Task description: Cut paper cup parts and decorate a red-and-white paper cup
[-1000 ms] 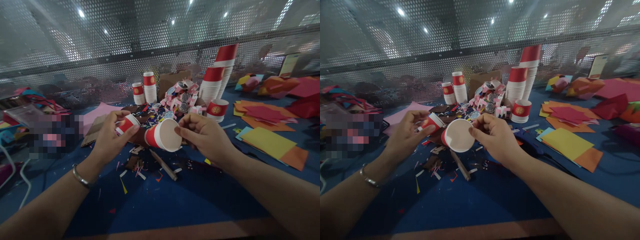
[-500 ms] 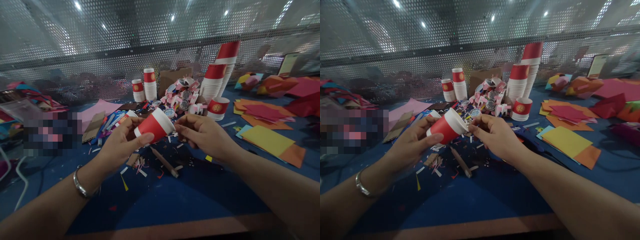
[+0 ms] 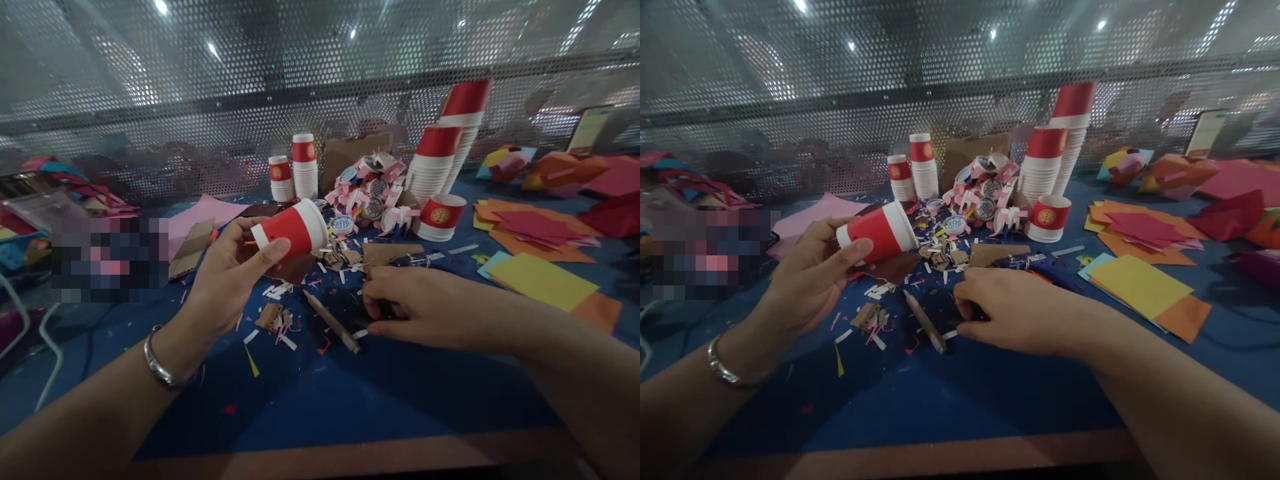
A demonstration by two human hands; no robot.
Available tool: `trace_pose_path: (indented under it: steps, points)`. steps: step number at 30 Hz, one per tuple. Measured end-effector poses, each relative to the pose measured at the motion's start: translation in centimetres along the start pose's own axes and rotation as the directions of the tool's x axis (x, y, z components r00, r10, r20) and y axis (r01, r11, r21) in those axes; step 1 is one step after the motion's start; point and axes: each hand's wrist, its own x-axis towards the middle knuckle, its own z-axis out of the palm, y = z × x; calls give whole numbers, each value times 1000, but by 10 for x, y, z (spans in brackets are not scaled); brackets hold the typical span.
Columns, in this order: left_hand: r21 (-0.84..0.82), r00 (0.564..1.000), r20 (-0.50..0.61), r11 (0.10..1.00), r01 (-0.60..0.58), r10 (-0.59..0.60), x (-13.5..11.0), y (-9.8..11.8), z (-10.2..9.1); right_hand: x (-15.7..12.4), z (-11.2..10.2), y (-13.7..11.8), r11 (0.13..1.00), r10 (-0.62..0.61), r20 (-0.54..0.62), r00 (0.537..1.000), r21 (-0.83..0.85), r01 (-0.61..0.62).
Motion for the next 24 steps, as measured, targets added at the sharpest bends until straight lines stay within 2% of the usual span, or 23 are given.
trace_pose_path:
  steps: [4, 8, 13, 17, 20, 24]
  points:
    - [-24, 1000, 11, 1000, 15, -15, 0, 0, 1, 0, -4, -1, 1000, 8, 88, 996, -12, -7]
    - [-39, 1000, 7, 999, 5, -4, 0, 0, 1, 1, -4, -4, 999, 31, 103, 994, -17, -30]
    - [-58, 1000, -22, 998, -15, 13, 1, 1, 1, 2, 0, -3, 998, 62, 74, 995, -22, -61]
    - [-13, 998, -53, 999, 35, -36, -1, 4, 2, 3, 2, -2, 997, 74, 36, 997, -24, -73]
    - [27, 997, -24, 997, 78, -77, -3, 4, 2, 4, 1, -3, 995, 103, 8, 995, -10, -103]
    - [4, 998, 10, 998, 63, -63, -4, 3, 3, 6, 0, -6, 991, 135, -21, 991, 5, -135]
